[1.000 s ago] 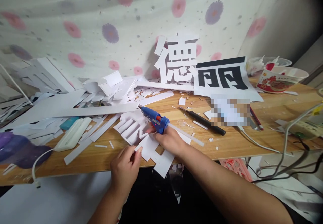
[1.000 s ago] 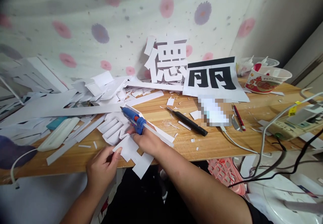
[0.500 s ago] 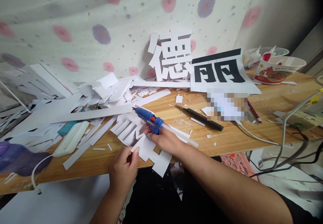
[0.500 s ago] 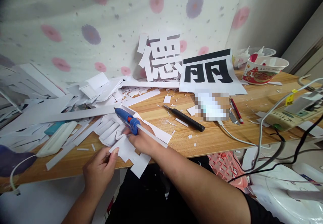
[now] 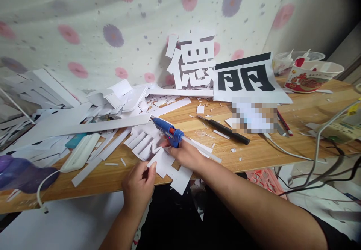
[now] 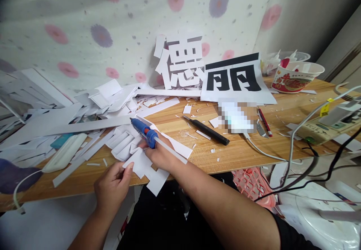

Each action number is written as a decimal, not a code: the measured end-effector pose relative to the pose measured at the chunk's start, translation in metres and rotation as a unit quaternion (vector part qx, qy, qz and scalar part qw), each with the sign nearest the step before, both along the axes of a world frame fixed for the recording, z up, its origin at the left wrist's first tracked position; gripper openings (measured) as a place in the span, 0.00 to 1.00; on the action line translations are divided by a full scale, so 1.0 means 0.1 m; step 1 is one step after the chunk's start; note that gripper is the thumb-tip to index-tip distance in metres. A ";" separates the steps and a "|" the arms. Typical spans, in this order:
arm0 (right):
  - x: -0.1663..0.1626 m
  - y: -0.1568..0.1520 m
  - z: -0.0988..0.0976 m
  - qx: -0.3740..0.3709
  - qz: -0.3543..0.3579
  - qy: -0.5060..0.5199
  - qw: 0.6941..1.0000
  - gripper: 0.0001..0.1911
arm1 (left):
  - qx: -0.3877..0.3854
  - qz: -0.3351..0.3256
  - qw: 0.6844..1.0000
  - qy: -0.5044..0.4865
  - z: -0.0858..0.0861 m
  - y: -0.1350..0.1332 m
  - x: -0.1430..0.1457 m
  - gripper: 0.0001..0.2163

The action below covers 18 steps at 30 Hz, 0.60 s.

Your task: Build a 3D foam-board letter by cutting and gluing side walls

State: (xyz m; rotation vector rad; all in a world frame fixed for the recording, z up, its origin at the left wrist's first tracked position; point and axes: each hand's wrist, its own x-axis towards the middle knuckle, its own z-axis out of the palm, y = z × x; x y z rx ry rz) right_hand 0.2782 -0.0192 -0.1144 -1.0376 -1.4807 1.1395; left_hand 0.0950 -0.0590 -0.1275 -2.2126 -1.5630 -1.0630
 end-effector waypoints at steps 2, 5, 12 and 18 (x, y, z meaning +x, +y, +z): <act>0.00 0.00 0.00 0.000 -0.010 -0.005 1.000 0.14 | 0.002 0.000 1.000 0.003 0.00 0.00 0.00 0.10; -0.01 0.01 0.01 0.002 -0.019 -0.016 1.000 0.13 | 0.004 -0.004 1.000 0.008 0.00 0.00 0.00 0.09; 0.00 0.02 -0.03 0.007 -0.023 -0.040 0.999 0.12 | 0.021 -0.013 1.000 0.008 0.02 0.01 0.02 0.11; -0.01 0.05 -0.12 0.016 -0.015 -0.045 0.999 0.11 | 0.043 -0.017 0.999 0.018 0.02 0.01 0.04 0.11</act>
